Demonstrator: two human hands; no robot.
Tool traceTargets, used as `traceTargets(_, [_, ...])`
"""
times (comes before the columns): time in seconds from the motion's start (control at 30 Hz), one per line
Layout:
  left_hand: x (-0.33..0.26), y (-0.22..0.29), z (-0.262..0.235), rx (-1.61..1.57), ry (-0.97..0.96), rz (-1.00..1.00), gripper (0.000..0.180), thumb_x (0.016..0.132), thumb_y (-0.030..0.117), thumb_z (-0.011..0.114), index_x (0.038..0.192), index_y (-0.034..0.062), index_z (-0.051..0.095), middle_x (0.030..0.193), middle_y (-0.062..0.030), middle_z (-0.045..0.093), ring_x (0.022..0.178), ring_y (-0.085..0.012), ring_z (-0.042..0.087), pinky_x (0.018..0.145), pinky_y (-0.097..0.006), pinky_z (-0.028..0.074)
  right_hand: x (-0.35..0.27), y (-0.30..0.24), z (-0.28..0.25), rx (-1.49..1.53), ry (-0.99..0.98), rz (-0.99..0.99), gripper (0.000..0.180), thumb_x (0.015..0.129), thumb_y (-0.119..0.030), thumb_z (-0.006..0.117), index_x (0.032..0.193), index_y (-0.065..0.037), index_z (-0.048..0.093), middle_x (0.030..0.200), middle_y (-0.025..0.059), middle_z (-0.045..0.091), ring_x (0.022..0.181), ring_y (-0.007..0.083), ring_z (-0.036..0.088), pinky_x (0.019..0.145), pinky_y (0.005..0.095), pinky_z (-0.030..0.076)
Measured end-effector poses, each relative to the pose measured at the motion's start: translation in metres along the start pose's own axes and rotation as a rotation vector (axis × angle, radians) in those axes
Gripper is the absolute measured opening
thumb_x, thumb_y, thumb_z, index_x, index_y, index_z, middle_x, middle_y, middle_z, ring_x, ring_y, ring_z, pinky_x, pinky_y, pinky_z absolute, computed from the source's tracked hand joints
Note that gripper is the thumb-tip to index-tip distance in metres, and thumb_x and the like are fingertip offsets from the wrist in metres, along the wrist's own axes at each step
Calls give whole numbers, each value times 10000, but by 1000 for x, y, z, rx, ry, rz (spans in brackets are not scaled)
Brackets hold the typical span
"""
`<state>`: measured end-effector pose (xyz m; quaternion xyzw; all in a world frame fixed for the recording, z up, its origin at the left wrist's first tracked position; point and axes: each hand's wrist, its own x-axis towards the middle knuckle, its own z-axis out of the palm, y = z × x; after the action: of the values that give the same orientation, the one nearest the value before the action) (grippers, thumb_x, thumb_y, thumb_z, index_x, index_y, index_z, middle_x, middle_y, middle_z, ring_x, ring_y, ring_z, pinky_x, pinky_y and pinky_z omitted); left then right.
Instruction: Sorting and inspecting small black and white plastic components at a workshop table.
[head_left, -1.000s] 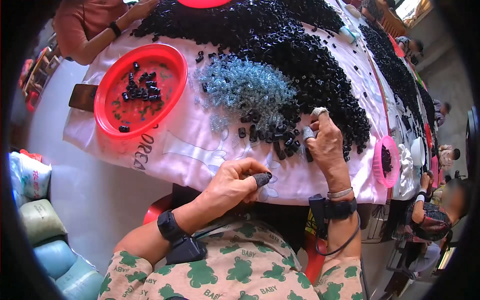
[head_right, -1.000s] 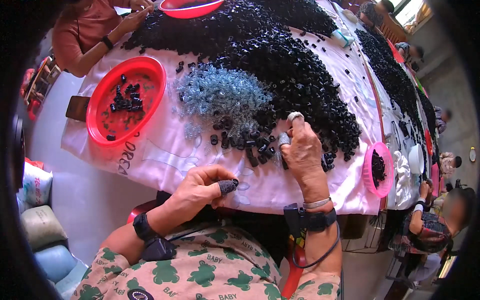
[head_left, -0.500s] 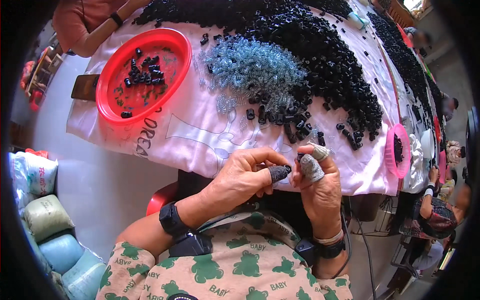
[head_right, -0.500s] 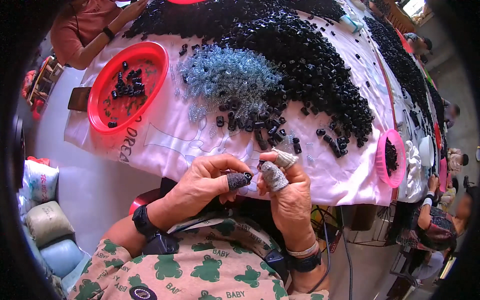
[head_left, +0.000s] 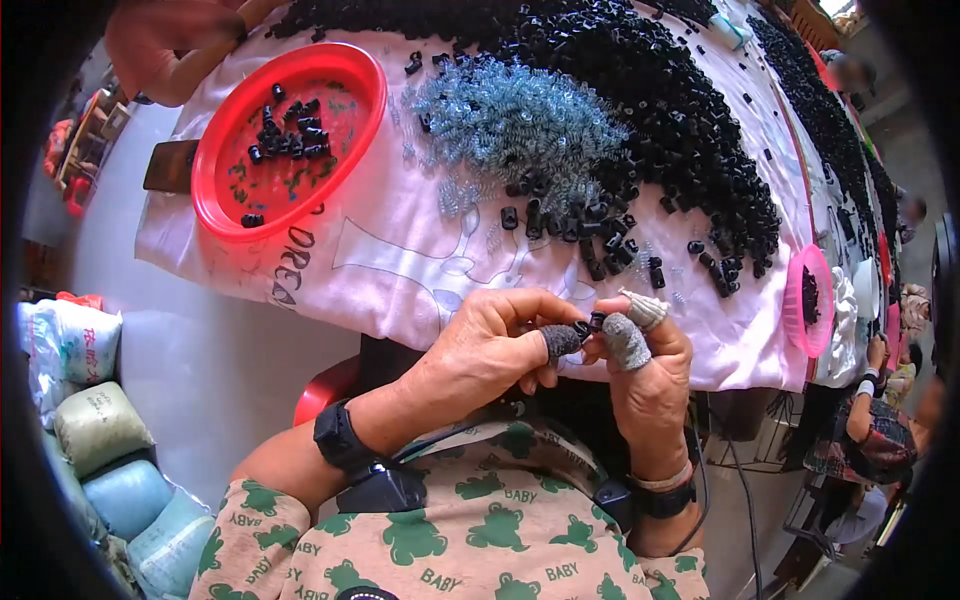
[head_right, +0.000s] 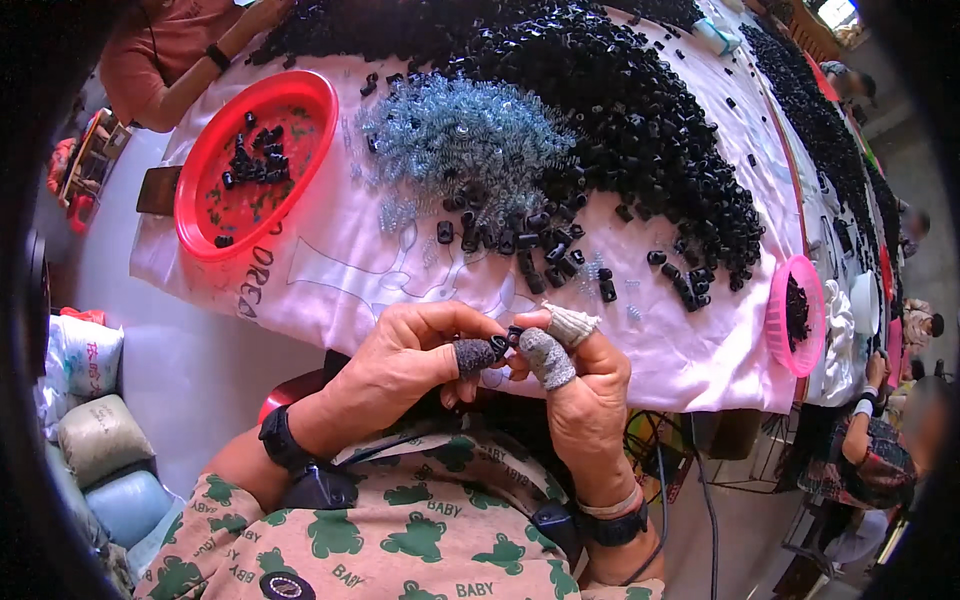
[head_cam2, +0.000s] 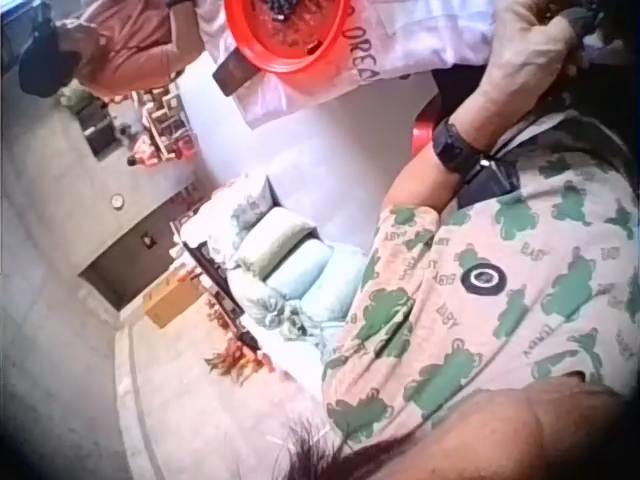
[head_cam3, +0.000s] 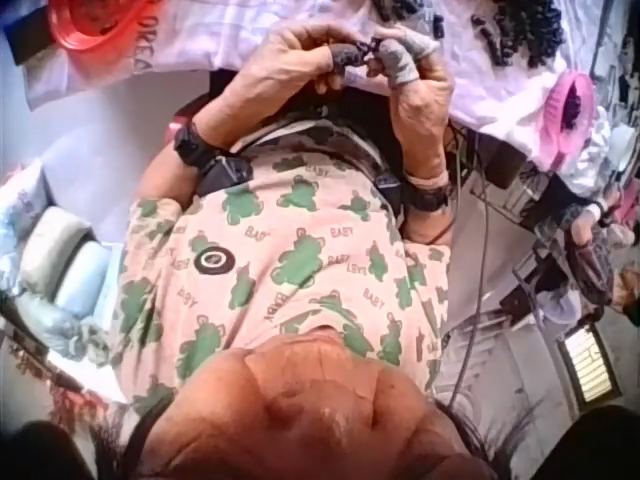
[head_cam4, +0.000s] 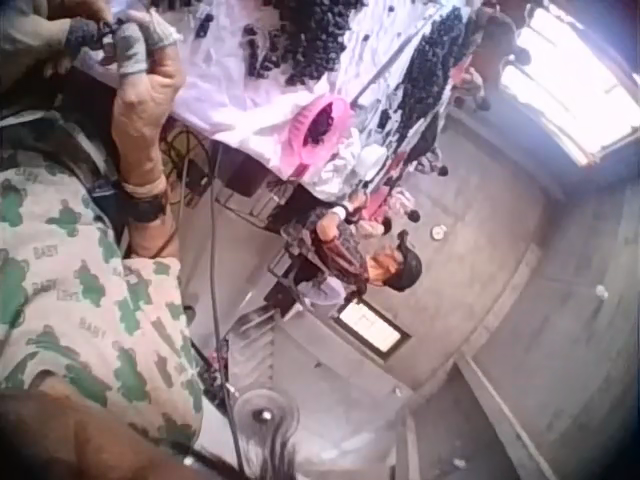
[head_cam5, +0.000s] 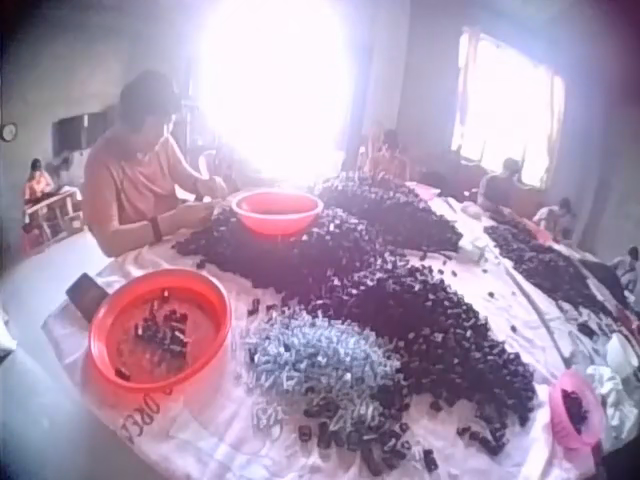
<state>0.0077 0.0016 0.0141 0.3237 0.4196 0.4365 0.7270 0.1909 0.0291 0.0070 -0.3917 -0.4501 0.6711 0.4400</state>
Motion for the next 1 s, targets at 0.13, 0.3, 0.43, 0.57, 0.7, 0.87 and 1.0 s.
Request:
traceTargets(0.13, [0,4,1,9,0,-14,234,920,151,601,1081,-18,620,803,-31,642,642,-54,578,550,-180,459,-1,-1,0,-64,19,-41,180,894,-56,636,1066,-3,638,899,14,641,768,72,592,716,203,491])
traceTargets(0.3, [0,3,1,13,12,-37,219,919,136,597,1075,-16,621,723,-28,617,619,-64,579,534,-190,459,-2,0,1,-81,-3,-92,193,888,-42,641,1077,1,636,907,6,638,788,71,587,732,201,483])
traceTargets(0.43, [0,1,1,-25,13,-26,211,916,124,596,1072,-15,621,721,-29,618,612,-63,576,526,-189,455,-1,1,1,-126,-39,-135,208,878,-22,647,1083,7,633,958,11,621,826,76,578,753,203,472])
traceTargets(0.57, [0,4,2,-8,24,-56,209,911,119,598,1067,-18,620,707,-27,615,600,-64,570,524,-187,450,-1,1,-1,-175,-54,-173,208,869,12,640,1077,4,641,980,19,601,851,86,575,769,209,464])
traceTargets(0.7, [1,2,0,-43,6,-76,199,907,116,602,1050,-22,621,711,-27,615,583,-57,551,516,-184,436,0,1,-2,-392,-47,-302,200,864,34,622,1059,1,653,936,32,590,817,104,580,749,222,462])
traceTargets(0.87, [-1,-2,-4,-97,1,-80,184,909,105,596,1041,-20,624,740,-35,623,582,-49,544,511,-180,428,1,2,-5,-425,-84,-314,225,850,74,620,1060,2,656,968,29,593,854,102,585,769,214,468])
traceTargets(1.0, [2,-4,-5,-138,-16,-77,171,911,98,598,1037,-14,631,769,-49,642,586,-50,556,496,-173,429,1,4,-5,-222,-61,-183,203,857,35,640,1059,14,650,962,26,607,813,99,599,740,217,490])
